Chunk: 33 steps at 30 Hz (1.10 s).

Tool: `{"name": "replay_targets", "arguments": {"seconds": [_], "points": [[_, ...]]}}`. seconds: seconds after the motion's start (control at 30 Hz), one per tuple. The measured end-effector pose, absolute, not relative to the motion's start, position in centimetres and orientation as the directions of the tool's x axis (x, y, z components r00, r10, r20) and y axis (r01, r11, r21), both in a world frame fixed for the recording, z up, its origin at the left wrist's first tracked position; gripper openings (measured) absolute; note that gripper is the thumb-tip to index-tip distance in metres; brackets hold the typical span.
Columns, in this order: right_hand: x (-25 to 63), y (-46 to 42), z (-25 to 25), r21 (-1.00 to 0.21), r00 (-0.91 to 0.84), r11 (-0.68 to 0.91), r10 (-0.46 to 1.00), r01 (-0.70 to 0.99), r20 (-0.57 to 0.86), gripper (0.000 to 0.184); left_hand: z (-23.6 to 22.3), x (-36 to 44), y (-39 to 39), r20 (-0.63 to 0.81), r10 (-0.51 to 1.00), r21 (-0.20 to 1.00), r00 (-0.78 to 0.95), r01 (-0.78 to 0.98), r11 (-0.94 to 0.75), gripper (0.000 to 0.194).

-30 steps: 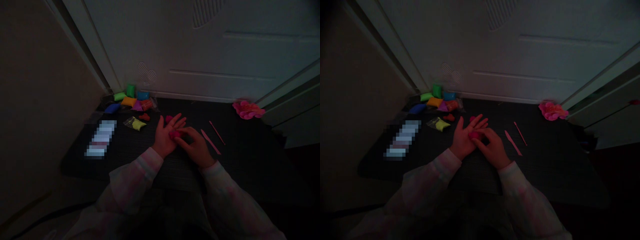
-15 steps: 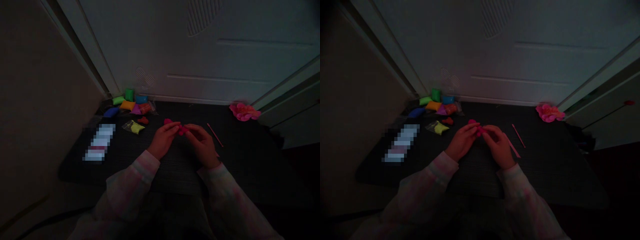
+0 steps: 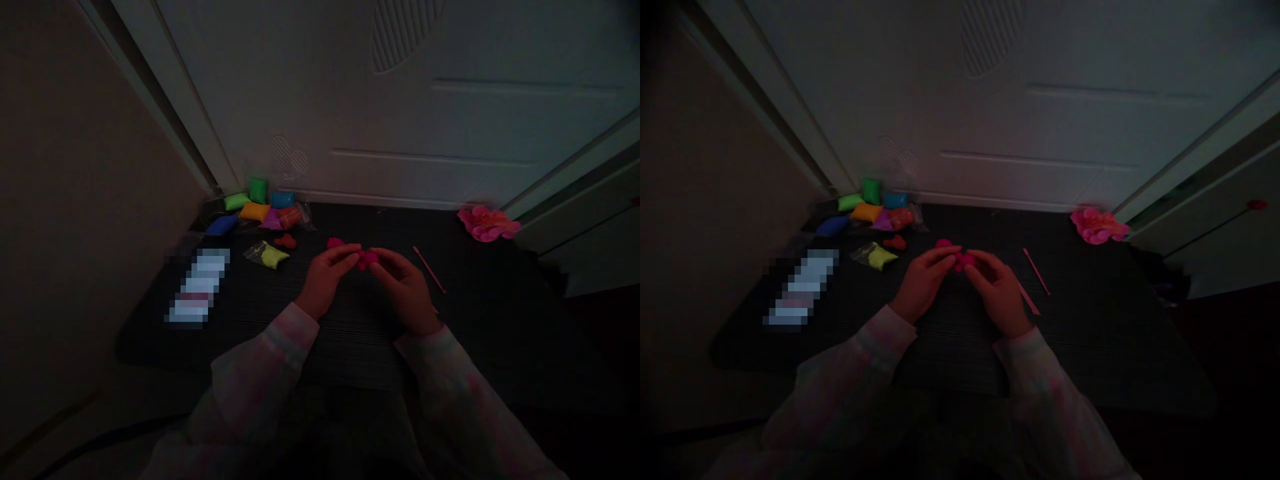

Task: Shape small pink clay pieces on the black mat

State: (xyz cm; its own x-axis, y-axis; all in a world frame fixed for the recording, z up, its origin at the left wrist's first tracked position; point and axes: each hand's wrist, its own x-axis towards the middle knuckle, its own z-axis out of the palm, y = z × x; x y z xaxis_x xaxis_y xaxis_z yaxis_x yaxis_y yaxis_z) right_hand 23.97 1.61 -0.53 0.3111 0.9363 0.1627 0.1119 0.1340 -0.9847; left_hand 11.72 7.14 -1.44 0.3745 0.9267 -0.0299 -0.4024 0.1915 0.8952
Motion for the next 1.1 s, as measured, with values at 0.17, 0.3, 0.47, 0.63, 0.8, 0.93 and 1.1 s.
{"name": "replay_targets", "arguments": {"seconds": [0.17, 0.3, 0.47, 0.63, 0.8, 0.93, 1.1], "points": [[24.9, 1.9, -1.0, -0.876, 0.309, 0.131, 0.903, 0.464, 0.299, 0.024, -1.7, 10.6, 8.6, 0.168, 0.982, 0.985, 0.091, -0.056, -0.164, 0.03], [25.0, 2.3, -1.3, -0.719, 0.185, 0.101, 0.934, 0.687, 0.307, 0.027, -2.5, 10.3, 9.5, 0.33, 0.923, 0.838, 0.2, 0.388, -0.384, 0.051], [25.1, 2.8, -2.0, -0.705, 0.147, 0.108, 0.945, 0.701, 0.292, 0.031, -3.5, 10.6, 10.1, 0.267, 0.874, 0.738, 0.407, 0.496, -0.457, 0.048], [25.3, 3.0, -2.3, -0.737, 0.156, 0.095, 0.952, 0.67, 0.265, 0.027, -3.5, 10.3, 11.0, 0.206, 0.93, 0.916, 0.303, 0.276, -0.293, 0.041], [25.9, 2.8, -2.2, -0.79, 0.288, 0.059, 0.912, 0.61, 0.291, 0.028, -2.4, 9.9, 11.2, -0.103, 0.923, 0.965, 0.372, -0.188, 0.184, 0.037], [26.2, 3.0, -2.1, -0.814, 0.42, 0.042, 0.84, 0.579, 0.342, 0.027, -1.7, 10.0, 10.8, -0.159, 0.869, 0.834, 0.469, -0.408, 0.373, 0.025], [24.8, 4.5, -1.0, -0.755, 0.307, 0.183, 0.834, 0.63, 0.458, 0.025, -1.7, 10.1, 10.7, -0.165, 0.85, 0.743, 0.5, -0.504, 0.441, 0.021]]}}
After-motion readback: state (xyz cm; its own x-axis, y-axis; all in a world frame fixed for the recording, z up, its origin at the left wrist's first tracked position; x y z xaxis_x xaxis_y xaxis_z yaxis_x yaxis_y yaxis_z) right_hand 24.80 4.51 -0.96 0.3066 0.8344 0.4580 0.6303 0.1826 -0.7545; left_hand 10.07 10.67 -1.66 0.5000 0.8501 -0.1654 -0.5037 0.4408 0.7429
